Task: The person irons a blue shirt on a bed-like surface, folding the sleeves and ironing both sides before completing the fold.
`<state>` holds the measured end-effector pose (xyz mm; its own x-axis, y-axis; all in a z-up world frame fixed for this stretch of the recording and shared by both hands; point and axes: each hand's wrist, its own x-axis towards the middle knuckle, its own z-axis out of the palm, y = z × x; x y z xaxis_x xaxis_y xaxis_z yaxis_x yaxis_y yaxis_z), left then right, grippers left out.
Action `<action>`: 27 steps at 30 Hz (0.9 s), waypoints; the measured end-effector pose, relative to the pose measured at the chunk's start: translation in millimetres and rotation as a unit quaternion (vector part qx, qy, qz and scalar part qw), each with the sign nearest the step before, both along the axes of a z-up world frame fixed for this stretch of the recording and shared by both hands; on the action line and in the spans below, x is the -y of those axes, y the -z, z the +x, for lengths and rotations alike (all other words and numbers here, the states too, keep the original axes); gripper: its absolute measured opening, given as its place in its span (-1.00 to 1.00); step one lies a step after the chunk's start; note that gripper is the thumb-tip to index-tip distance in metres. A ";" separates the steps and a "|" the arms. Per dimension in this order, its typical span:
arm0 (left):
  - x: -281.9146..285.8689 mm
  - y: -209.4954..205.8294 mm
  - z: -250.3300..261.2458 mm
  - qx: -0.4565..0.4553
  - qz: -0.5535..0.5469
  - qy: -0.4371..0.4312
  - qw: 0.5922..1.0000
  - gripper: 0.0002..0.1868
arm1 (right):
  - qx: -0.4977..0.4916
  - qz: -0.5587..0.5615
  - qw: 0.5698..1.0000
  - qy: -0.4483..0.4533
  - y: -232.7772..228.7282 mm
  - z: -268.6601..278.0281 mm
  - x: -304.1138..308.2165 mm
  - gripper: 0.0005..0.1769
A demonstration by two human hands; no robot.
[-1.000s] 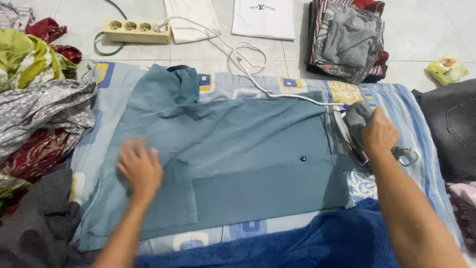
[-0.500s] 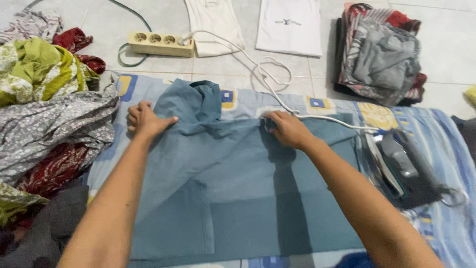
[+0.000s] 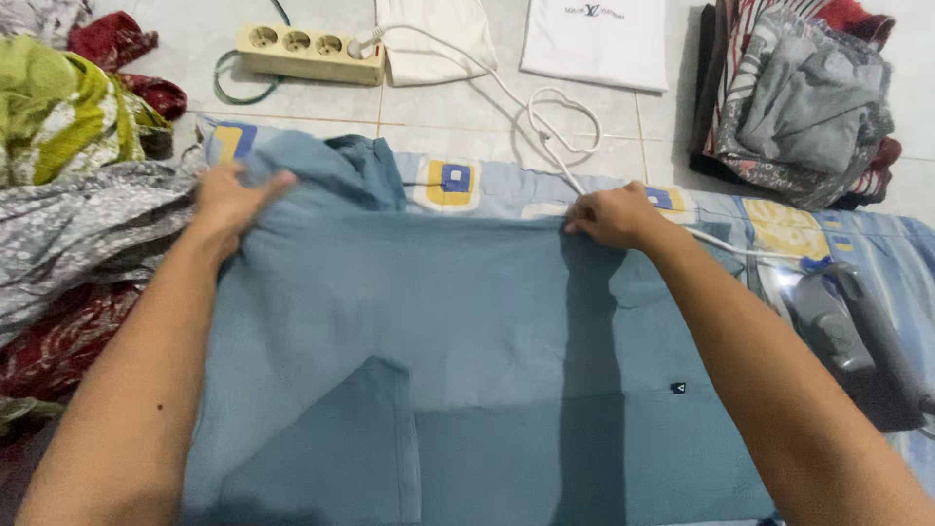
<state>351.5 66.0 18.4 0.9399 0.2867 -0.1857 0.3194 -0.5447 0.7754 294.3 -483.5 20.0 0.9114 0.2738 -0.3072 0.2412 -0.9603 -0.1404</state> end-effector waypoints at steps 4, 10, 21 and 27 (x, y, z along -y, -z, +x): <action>-16.7 -16.5 -1.3 -0.072 -0.062 -0.026 0.995 -0.13 | 0.055 -0.026 0.998 0.005 1.7 -8.6 -3.9 -0.64; 20.6 -33.3 -14.8 -0.008 0.218 0.080 0.973 -0.38 | 0.174 -0.060 0.982 0.037 3.6 -22.7 -23.6 -0.72; 186.3 15.7 -245.9 0.212 0.335 0.369 0.841 -0.13 | 0.232 0.154 0.960 0.006 27.4 -243.9 -156.2 -0.18; 140.6 3.1 -254.4 0.193 0.359 0.425 0.808 -0.11 | 0.235 -0.004 0.964 0.126 14.4 -293.0 13.7 -0.18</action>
<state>97.2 -74.5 15.3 0.8018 -0.5899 0.0960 -0.5976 -0.7936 0.1146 1.3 -497.3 5.6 0.9877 0.0260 0.1539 0.0364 -0.9972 -0.0653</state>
